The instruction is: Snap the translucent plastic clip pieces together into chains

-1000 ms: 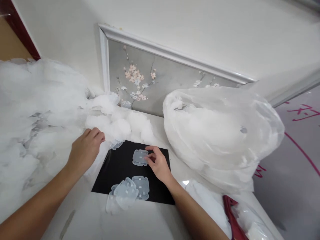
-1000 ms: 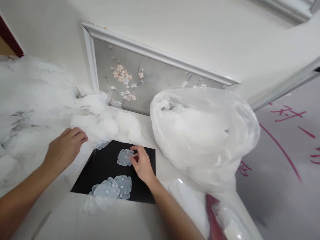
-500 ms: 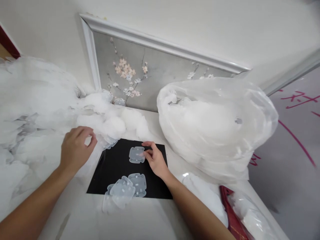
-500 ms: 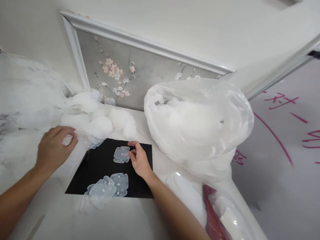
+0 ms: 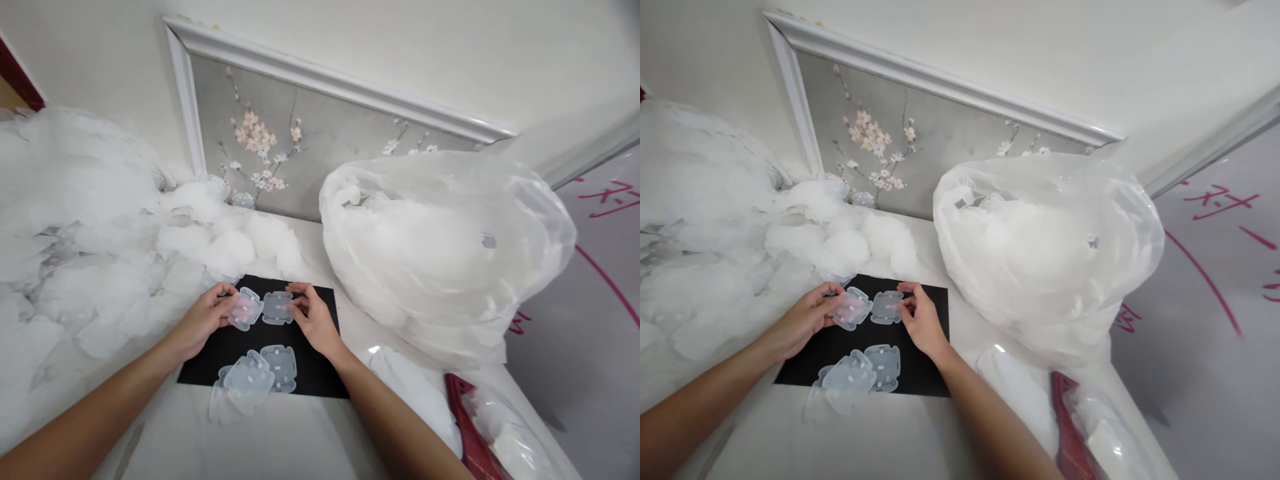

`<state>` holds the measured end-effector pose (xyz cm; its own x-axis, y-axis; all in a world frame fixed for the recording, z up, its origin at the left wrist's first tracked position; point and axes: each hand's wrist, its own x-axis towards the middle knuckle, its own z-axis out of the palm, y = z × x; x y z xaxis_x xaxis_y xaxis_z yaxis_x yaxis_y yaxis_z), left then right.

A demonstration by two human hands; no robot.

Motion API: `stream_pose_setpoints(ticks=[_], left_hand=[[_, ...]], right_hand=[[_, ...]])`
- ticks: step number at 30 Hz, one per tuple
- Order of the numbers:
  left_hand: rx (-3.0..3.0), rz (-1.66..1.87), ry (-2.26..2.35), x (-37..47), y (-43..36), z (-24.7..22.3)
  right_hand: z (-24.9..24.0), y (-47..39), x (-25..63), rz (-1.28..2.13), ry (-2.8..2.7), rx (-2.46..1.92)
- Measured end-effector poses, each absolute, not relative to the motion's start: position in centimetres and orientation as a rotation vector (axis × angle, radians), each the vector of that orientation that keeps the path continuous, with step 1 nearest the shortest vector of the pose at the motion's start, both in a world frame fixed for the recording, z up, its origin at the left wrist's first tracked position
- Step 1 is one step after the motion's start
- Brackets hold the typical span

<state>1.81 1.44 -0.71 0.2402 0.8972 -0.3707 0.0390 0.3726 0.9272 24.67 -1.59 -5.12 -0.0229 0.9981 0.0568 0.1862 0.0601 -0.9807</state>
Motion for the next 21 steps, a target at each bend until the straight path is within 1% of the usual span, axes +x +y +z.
stream_pose_setpoints(ticks=[3,7,10,16,21], left_hand=[[1.035,0.735,1.153,1.5,1.5,-0.6],[1.373,0.798,1.087,0.8,1.9,-0.8],[1.522,0.746,1.129,0.5,2.1,-1.0],[1.072,0.751,1.166,1.0,2.2,-0.5],[1.009,0.765,1.113,1.0,2.2,-0.3]], right_hand=[[-5.1,-1.6,24.7,1.092,-1.379,-1.294],[-4.9,-1.5,24.8,1.098,-1.365,-1.296],[-5.1,-1.5,24.8,1.082,-1.383,-1.303],[-5.1,-1.6,24.8,1.081,-1.393,-1.316],[-4.3,-1.9,24.7,1.077,-1.413,-1.342]])
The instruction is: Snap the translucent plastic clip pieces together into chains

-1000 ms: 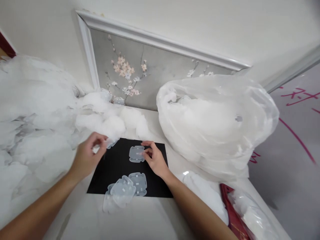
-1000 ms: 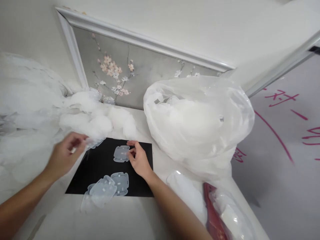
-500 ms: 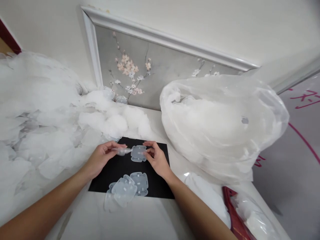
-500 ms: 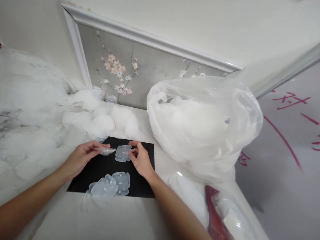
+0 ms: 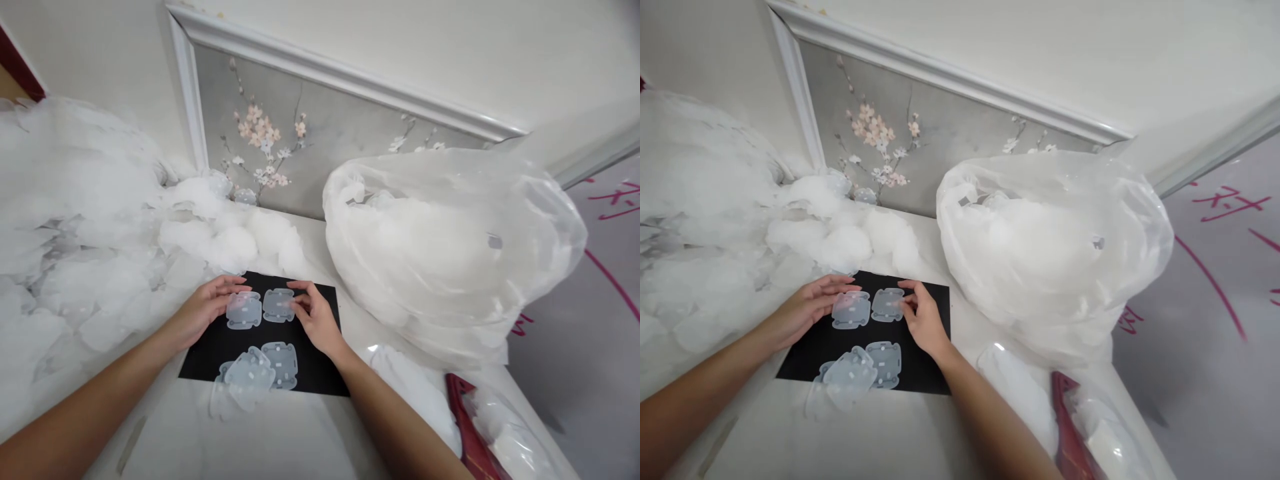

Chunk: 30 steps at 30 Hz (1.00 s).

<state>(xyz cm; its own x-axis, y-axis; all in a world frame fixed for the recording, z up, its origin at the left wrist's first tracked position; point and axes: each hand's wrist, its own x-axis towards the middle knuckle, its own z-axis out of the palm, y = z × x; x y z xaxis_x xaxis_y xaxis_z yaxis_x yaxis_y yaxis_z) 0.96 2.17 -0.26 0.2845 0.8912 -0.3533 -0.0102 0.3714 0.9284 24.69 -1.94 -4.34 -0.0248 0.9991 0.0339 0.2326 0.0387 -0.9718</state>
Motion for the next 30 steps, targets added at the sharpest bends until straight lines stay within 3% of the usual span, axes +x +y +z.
stream_pose_setpoints(ticks=[20,30], left_hand=[[1.308,0.635,0.842,-0.7,3.2,-0.9],[1.685,0.383,0.779,-2.2,3.4,-0.7]], right_hand=[[-5.3,-1.9,25.1,0.885,-1.621,-1.24],[-5.1,-2.1,25.2,0.791,-1.801,-1.173]])
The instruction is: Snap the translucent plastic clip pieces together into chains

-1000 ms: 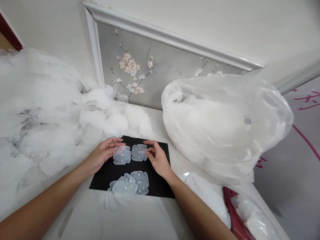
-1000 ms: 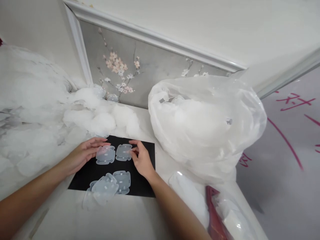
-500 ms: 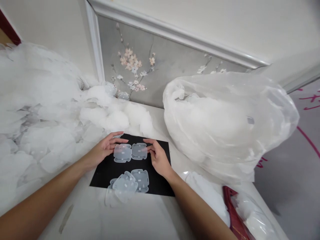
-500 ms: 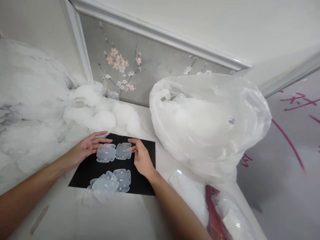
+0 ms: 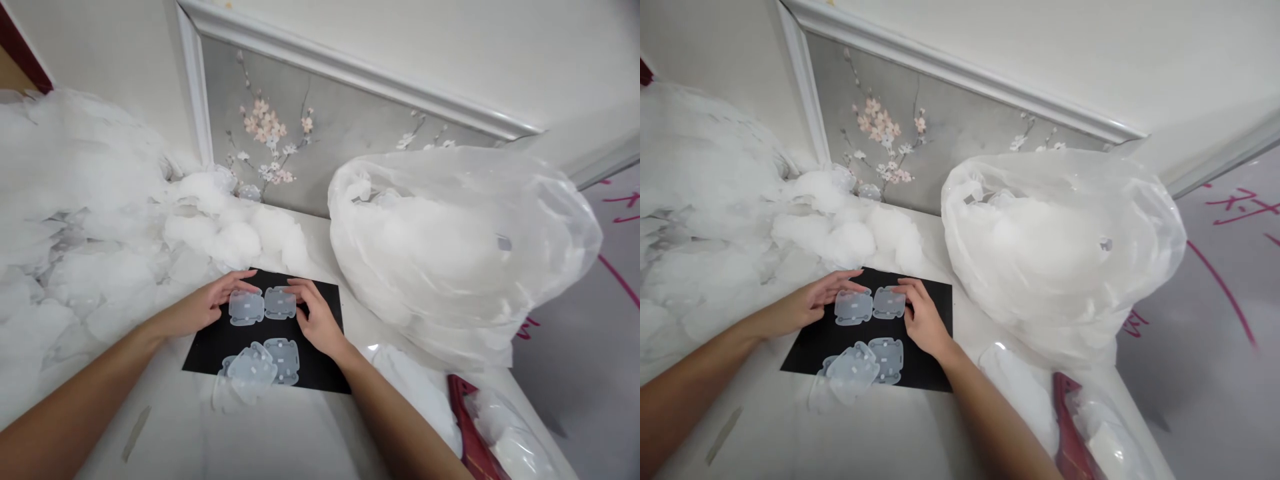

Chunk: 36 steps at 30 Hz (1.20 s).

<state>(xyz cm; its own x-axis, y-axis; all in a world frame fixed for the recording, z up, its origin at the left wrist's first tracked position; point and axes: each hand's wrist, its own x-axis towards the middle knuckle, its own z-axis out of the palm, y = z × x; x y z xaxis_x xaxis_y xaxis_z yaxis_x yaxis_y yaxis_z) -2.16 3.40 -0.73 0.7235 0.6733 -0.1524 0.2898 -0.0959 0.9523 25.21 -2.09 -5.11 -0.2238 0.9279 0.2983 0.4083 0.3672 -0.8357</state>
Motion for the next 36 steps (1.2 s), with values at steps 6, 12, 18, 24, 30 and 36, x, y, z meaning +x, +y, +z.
stream_pose_setpoints(ticks=[6,12,18,24,30,36], left_hand=[[1.909,0.477,1.024,-0.7,2.8,-0.7],[1.154,0.695,1.07,0.8,1.9,0.0],[0.859,0.614,1.038,0.6,2.0,0.5],[0.777,0.63,0.994,0.4,2.3,-0.1],[0.778,0.635,0.997,0.6,2.1,0.1],[0.887,0.595,1.004,0.2,2.0,0.5]], right_hand=[[-3.8,-2.4,24.9,0.725,-1.743,-1.256],[-3.8,-2.0,24.4,1.484,-0.942,-1.114],[-3.7,-1.7,24.6,1.628,-0.737,-1.024],[-3.9,-1.7,24.7,1.633,-0.724,-1.043],[-4.0,-1.8,24.7,1.62,-0.764,-1.061],[-4.1,-1.7,24.7,1.624,-0.782,-1.045]])
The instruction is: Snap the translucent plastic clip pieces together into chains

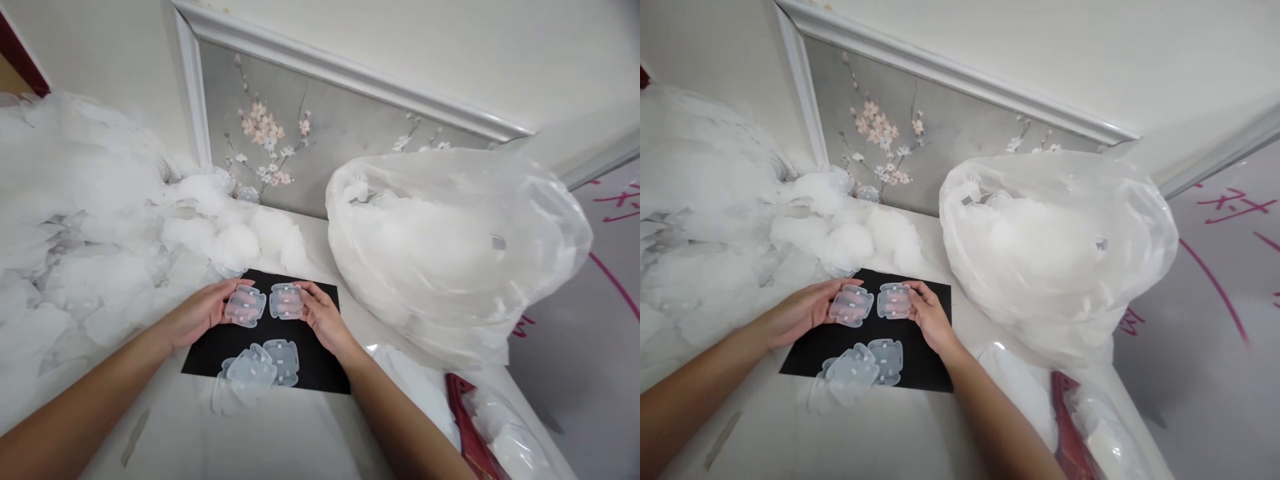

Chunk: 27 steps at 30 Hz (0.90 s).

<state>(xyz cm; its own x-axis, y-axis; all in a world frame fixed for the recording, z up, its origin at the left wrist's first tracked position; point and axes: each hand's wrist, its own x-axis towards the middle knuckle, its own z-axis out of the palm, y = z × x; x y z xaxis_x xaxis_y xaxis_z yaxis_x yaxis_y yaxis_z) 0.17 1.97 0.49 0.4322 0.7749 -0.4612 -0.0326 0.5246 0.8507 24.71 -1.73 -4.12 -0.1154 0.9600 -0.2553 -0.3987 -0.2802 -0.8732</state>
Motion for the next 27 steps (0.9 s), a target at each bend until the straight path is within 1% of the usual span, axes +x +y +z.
stream_pose_setpoints(ticks=[2,5,8,10,12,15,16,18,20,23,27], left_hand=[[1.075,0.466,0.962,0.0,1.5,0.8],[1.476,0.159,0.814,0.3,0.1,1.6],[1.832,0.021,0.741,0.9,-1.3,2.4],[1.956,0.027,0.748,1.0,-1.3,2.6],[2.014,0.104,0.824,0.4,-0.5,2.6],[2.127,0.351,1.212,-1.4,1.5,2.2],[2.167,0.434,1.38,-2.1,2.1,2.1],[2.23,0.524,1.639,-3.3,2.9,1.7],[2.272,0.5,1.743,-3.9,3.3,1.3],[2.337,0.432,1.711,-3.9,3.4,0.8],[2.427,0.431,1.581,-3.7,3.6,1.1]], right_hand=[[-4.2,-1.7,24.7,1.617,-0.793,-1.051],[-4.3,-1.6,24.7,1.61,-0.796,-1.061],[-4.2,-1.6,24.8,1.61,-0.804,-1.066],[-3.9,-1.8,24.9,1.622,-0.854,-1.085],[-3.3,-2.3,25.1,1.672,-1.0,-1.097],[-2.3,-3.0,25.2,1.755,-1.46,-1.066],[-2.0,-3.2,25.1,1.711,-1.633,-1.059],[-1.7,-3.4,24.8,1.508,-1.869,-1.084],[-1.7,-3.0,24.1,1.26,-1.924,-1.151],[-1.9,-1.5,22.3,0.978,-1.951,-1.222],[-2.1,1.6,18.5,0.59,-2.197,-1.212]])
